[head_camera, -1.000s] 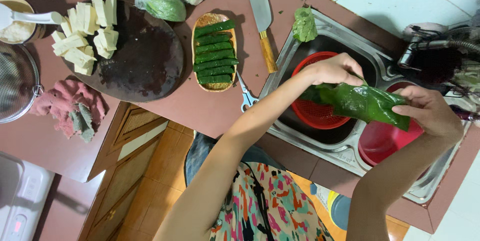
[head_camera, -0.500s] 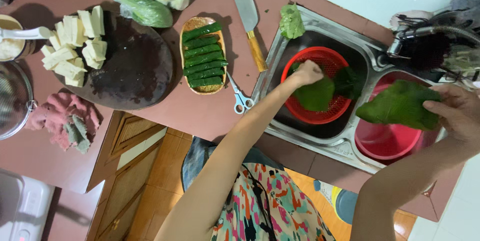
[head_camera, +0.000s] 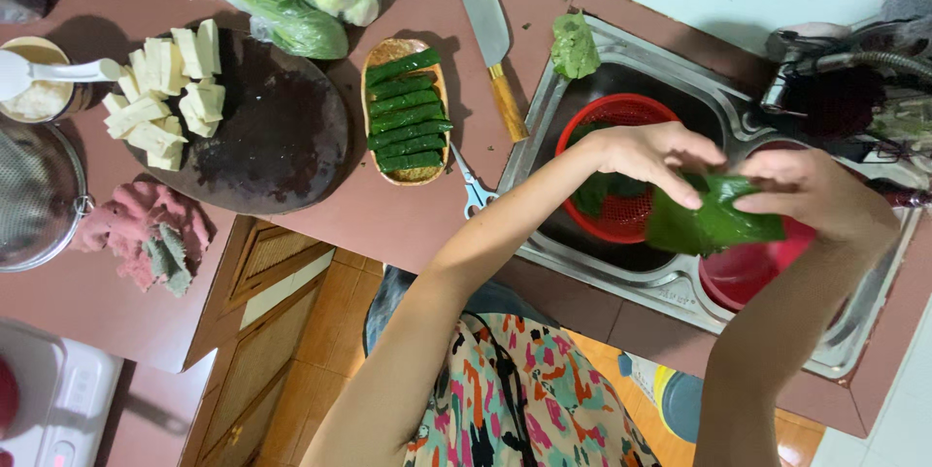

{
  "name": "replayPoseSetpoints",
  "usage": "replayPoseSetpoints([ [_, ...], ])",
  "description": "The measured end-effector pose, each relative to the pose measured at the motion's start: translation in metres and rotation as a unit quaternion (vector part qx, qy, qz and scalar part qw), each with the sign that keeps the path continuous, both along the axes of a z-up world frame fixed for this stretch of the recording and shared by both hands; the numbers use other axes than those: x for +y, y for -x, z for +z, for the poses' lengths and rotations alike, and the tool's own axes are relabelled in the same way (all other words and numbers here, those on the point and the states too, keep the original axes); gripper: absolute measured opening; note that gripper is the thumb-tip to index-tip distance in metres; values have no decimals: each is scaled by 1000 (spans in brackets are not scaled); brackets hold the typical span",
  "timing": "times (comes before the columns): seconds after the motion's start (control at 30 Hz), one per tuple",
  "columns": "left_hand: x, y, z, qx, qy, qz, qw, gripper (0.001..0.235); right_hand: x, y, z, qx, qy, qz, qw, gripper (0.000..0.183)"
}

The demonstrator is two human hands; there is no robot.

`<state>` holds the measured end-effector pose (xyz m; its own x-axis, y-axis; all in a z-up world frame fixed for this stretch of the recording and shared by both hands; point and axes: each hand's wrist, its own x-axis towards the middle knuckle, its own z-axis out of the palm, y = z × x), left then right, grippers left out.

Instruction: The person prepares ingredients and wraps them using green leaves, including cutting the leaves with scissors and placing pieces of tofu inside before rolling them.

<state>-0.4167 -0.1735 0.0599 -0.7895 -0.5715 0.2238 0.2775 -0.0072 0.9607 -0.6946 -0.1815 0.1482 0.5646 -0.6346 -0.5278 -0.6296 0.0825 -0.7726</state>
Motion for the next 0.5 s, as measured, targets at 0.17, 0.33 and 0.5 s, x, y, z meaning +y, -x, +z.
replayPoseSetpoints([
  [0.17, 16, -26, 21, -126, 2, 53, 991, 23, -7, -32, -22, -65, -11, -4, 998, 29],
  [0.33, 38, -70, 10, 18, -117, 126, 985, 14, 30, -75, -82, -384, -127, -83, 911, 65],
  [0.5, 64, -102, 2, 36, -168, 169, 970, 16, 74, -128, -145, -486, -197, -51, 850, 82],
])
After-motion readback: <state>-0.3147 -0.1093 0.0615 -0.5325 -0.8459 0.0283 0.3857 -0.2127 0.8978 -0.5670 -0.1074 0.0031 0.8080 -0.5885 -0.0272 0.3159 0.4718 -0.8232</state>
